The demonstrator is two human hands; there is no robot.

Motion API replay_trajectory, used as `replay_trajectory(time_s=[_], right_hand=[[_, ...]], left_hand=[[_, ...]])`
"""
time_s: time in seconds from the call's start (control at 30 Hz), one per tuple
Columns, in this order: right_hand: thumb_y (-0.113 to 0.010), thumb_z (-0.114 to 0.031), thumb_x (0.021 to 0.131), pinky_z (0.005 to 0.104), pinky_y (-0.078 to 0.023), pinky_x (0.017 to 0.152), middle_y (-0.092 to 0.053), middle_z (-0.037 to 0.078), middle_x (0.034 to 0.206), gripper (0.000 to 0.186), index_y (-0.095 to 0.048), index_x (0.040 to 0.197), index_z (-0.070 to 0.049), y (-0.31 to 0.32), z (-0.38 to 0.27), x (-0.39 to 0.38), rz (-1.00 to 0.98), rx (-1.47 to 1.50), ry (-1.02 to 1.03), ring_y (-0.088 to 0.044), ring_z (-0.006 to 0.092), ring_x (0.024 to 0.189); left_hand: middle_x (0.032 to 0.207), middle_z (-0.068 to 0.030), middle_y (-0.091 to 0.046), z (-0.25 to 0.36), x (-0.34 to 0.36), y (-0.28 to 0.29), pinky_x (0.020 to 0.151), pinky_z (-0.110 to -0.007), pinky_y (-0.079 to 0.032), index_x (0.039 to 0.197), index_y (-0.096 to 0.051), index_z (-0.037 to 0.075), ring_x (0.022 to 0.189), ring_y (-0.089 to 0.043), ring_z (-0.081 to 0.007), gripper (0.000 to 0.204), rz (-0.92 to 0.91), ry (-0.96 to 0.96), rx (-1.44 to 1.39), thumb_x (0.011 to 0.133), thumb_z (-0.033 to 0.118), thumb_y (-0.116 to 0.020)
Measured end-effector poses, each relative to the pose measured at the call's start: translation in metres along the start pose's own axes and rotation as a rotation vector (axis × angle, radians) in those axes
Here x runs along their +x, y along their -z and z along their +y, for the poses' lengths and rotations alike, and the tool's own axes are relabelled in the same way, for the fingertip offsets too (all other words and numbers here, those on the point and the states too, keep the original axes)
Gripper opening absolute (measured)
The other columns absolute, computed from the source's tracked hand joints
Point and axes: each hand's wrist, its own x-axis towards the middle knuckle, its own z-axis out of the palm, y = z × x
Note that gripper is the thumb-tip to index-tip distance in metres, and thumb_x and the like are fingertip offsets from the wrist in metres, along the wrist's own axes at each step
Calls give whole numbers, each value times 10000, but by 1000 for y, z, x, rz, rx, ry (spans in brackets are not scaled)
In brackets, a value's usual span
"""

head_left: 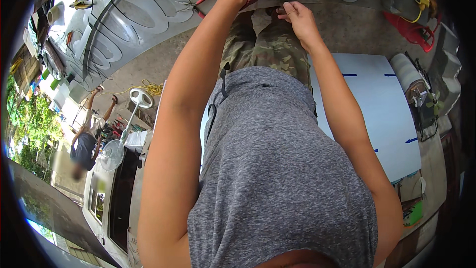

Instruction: The person is cutting and assembling metal letters for a sign.

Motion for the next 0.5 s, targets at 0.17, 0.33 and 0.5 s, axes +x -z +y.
replay_trajectory(time_s=[0.17, 0.33, 0.5], right_hand=[[-706, -178, 935, 396, -490, 887, -691, 84, 994, 163, -703, 1048, -62, 5, -30, -35, 387, -824, 744, -625, 298, 981], [-766, -145, 854, 423, -449, 953, -636, 74, 1161, 338, -684, 1180, -107, 11, -41, 8, 257, -1114, 997, -560, 308, 1110], [-775, -163, 832, 437, -421, 982, -642, 42, 1111, 309, -700, 1128, -116, -44, -68, 29, 39, -1293, 1210, -566, 245, 1143]], left_hand=[[1180, -184, -701, -25, 26, 6, 900, -473, -506, 1197, -693, 83, 1028, -674, -391, 318, -157, 44, -28, 969, 282, -596], [1135, -234, -712, -43, -5, -3, 894, -502, -500, 1433, -522, 73, 1013, -683, -405, 472, 185, -271, 297, 1021, 300, -485], [1086, -235, -723, -97, 6, 16, 867, -500, -512, 1480, -453, 85, 982, -683, -399, 526, 152, -363, 480, 997, 277, -533]])
